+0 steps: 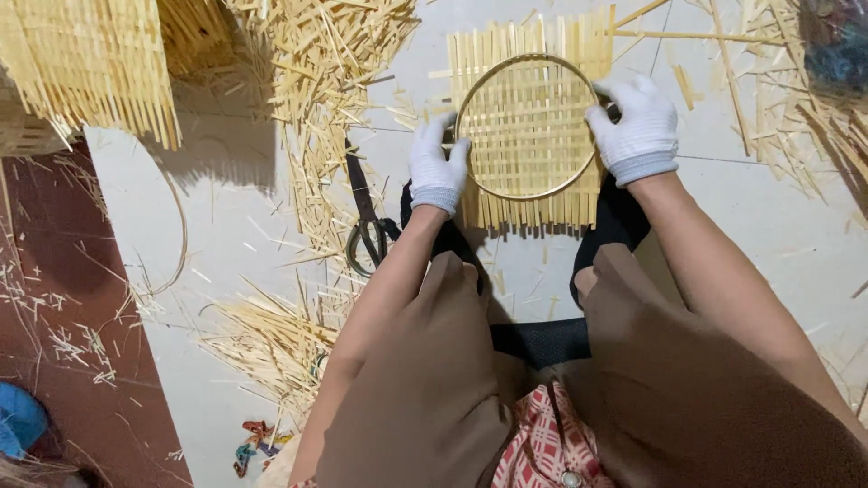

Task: The recorder is weaving bamboo strips to create a furniture component and trimming the edges with a knife.

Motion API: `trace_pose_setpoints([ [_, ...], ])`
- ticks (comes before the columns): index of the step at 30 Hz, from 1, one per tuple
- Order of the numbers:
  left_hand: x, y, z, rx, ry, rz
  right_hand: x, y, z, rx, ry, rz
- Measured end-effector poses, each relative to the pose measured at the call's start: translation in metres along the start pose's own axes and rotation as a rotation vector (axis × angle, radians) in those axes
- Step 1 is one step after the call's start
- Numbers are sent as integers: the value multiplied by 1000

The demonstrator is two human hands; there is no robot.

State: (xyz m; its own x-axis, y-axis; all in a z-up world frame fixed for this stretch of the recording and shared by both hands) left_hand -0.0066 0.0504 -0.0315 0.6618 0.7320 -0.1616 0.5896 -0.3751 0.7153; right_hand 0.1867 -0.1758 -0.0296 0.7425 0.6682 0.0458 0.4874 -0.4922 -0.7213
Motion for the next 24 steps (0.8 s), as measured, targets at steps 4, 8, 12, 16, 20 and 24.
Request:
trace_pose_setpoints([
  [4,1,-5,2,27,-18,-23,4,-17,-6,-77,-40,97],
  [8,10,9,-1,86,-45,-84,2,-21,-5,-175,9,14],
  [12,14,-8,11,167,-58,-29,1,-12,0,-158,-2,-7],
  [16,23,-40,31,169,-19,63,-1,3,9,-41,-6,51],
  [20,30,-30,24,159,-36,-18,1,15,12,21,-9,198],
  [24,25,-6,11,91,-108,-169,-6,37,22,-2,-19,145],
])
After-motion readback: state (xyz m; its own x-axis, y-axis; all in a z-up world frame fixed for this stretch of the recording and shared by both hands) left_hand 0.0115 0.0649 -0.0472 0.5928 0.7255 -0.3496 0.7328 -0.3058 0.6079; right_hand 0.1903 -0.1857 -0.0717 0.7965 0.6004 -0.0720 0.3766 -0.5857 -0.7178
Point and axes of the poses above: each hand's wrist, its own x-axis towards the middle knuckle, its own z-axis out of the palm, y = z × x, the point moved 3 cm from there along x, towards the middle knuckle, and after that the axes turned 6 degrees about -z, right-handed, at the moved point
